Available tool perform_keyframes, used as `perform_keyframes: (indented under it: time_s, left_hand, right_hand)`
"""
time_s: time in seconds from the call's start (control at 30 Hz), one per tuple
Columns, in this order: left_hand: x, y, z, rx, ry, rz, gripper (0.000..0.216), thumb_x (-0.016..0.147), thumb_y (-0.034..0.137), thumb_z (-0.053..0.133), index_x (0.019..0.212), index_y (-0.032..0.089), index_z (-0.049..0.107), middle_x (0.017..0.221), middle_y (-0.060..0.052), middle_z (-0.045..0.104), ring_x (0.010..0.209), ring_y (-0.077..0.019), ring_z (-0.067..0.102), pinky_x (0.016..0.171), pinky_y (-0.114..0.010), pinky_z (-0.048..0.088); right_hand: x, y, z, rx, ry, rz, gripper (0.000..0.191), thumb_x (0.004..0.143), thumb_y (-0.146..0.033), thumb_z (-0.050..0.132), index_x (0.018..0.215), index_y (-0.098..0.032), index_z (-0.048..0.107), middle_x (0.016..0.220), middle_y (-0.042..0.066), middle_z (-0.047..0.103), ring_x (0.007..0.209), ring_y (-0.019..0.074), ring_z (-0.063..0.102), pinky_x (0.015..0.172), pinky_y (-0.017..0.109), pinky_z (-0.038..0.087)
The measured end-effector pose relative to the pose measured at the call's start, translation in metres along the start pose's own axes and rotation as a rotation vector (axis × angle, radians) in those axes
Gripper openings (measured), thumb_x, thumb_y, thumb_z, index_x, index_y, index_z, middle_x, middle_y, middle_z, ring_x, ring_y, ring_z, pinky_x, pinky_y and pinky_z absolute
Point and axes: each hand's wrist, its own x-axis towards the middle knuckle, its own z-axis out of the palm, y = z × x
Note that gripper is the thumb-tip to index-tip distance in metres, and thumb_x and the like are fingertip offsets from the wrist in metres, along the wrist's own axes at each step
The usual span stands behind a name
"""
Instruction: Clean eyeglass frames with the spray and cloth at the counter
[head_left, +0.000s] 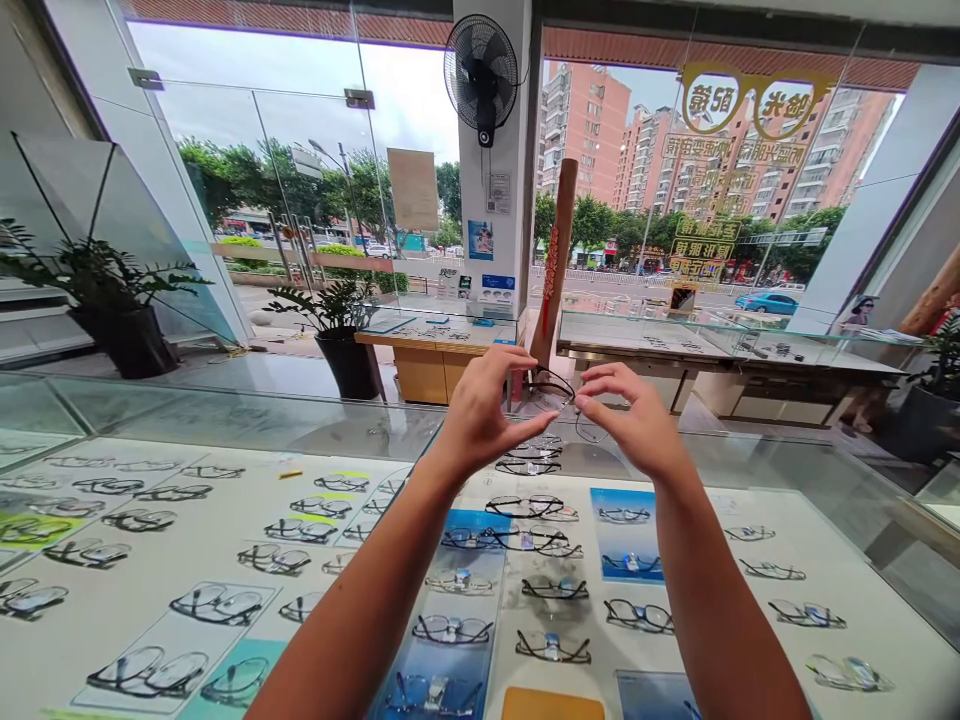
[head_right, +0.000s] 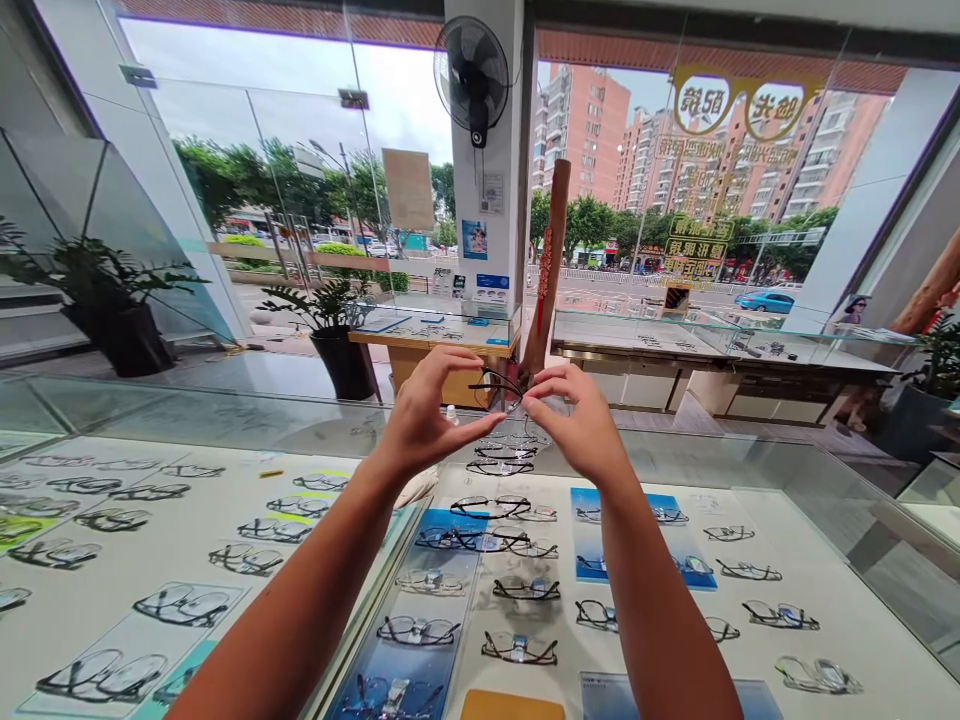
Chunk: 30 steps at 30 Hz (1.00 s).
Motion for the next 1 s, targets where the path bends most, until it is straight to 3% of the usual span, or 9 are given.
perform_keyframes:
  time_s: [0.27, 0.4, 0.53, 0.7, 0.77, 0.87, 0.9, 1.0]
  left_hand:
    - [0.0, 0.004, 0.001, -0.256, -0.05, -0.125, 0.054, 0.078, 0.031, 0.09, 0.121, 0.023, 0.058, 0.116, -0.009, 0.068, 0.102, -0.0236, 0.07, 0.09, -0.04, 0.062]
    - [-0.004, 0.001, 0.006, -0.42, -0.065, -0.184, 0.059, 0.076, 0.03, 0.092, 0.123, 0.024, 0.057, 0.121, -0.011, 0.067, 0.106, -0.0238, 0.072, 0.095, -0.042, 0.064]
    - [-0.007, -0.002, 0.008, -0.513, -0.072, -0.202, 0.061, 0.076, 0.029, 0.093, 0.126, 0.025, 0.057, 0.125, -0.012, 0.067, 0.11, -0.0244, 0.072, 0.1, -0.043, 0.064]
    - [-0.003, 0.002, 0.009, -0.402, -0.11, -0.207, 0.064, 0.082, 0.03, 0.089, 0.136, 0.026, 0.056, 0.131, -0.014, 0.066, 0.12, -0.0272, 0.069, 0.105, -0.046, 0.059]
    - [-0.001, 0.008, 0.01, -0.299, -0.009, -0.222, 0.065, 0.079, 0.033, 0.09, 0.134, 0.024, 0.058, 0.129, -0.013, 0.065, 0.114, -0.0258, 0.068, 0.099, -0.043, 0.059]
    - [-0.001, 0.022, 0.014, -0.159, 0.188, -0.382, 0.03, 0.085, 0.036, 0.083, 0.108, 0.021, 0.07, 0.095, -0.004, 0.067, 0.082, -0.0177, 0.062, 0.075, -0.033, 0.054]
    - [-0.002, 0.027, 0.015, -0.161, 0.182, -0.452, 0.02, 0.089, 0.038, 0.079, 0.097, 0.021, 0.072, 0.08, -0.001, 0.063, 0.071, -0.0155, 0.056, 0.067, -0.031, 0.048]
    - [-0.004, 0.039, 0.02, -0.33, -0.007, -0.634, 0.03, 0.094, 0.047, 0.072, 0.082, 0.02, 0.078, 0.06, 0.002, 0.052, 0.058, -0.0136, 0.045, 0.056, -0.029, 0.034]
  right_hand:
    - [0.002, 0.01, -0.005, 0.205, -0.199, 0.129, 0.022, 0.087, -0.046, 0.083, 0.079, -0.025, 0.081, 0.119, 0.007, 0.077, 0.114, 0.027, 0.067, 0.11, 0.048, 0.046]
    - [0.004, 0.016, -0.006, 0.391, -0.337, 0.257, 0.028, 0.084, -0.053, 0.085, 0.086, -0.025, 0.082, 0.11, 0.006, 0.081, 0.1, 0.0236, 0.07, 0.095, 0.041, 0.054]
    - [0.005, 0.02, -0.005, 0.416, -0.357, 0.279, 0.031, 0.083, -0.052, 0.087, 0.091, -0.022, 0.084, 0.101, 0.006, 0.081, 0.088, 0.0193, 0.068, 0.084, 0.034, 0.053]
    - [0.007, 0.029, 0.002, 0.415, -0.203, 0.269, 0.033, 0.077, -0.05, 0.092, 0.086, -0.02, 0.082, 0.087, 0.003, 0.078, 0.075, 0.0157, 0.064, 0.075, 0.03, 0.05]
    - [0.008, 0.032, 0.006, 0.401, -0.106, 0.262, 0.034, 0.074, -0.05, 0.093, 0.084, -0.02, 0.082, 0.085, 0.003, 0.078, 0.074, 0.0166, 0.064, 0.075, 0.031, 0.05]
    - [0.006, 0.032, 0.012, 0.298, 0.056, 0.212, 0.03, 0.079, -0.049, 0.089, 0.086, -0.021, 0.082, 0.087, 0.005, 0.08, 0.08, 0.021, 0.069, 0.081, 0.036, 0.053]
    - [0.005, 0.029, 0.015, 0.233, 0.117, 0.178, 0.026, 0.082, -0.047, 0.086, 0.087, -0.022, 0.082, 0.091, 0.005, 0.081, 0.085, 0.0229, 0.07, 0.086, 0.038, 0.054]
    - [-0.001, 0.018, 0.026, 0.022, 0.255, 0.046, 0.013, 0.091, -0.037, 0.077, 0.088, -0.025, 0.082, 0.105, 0.007, 0.081, 0.102, 0.0277, 0.072, 0.099, 0.044, 0.052]
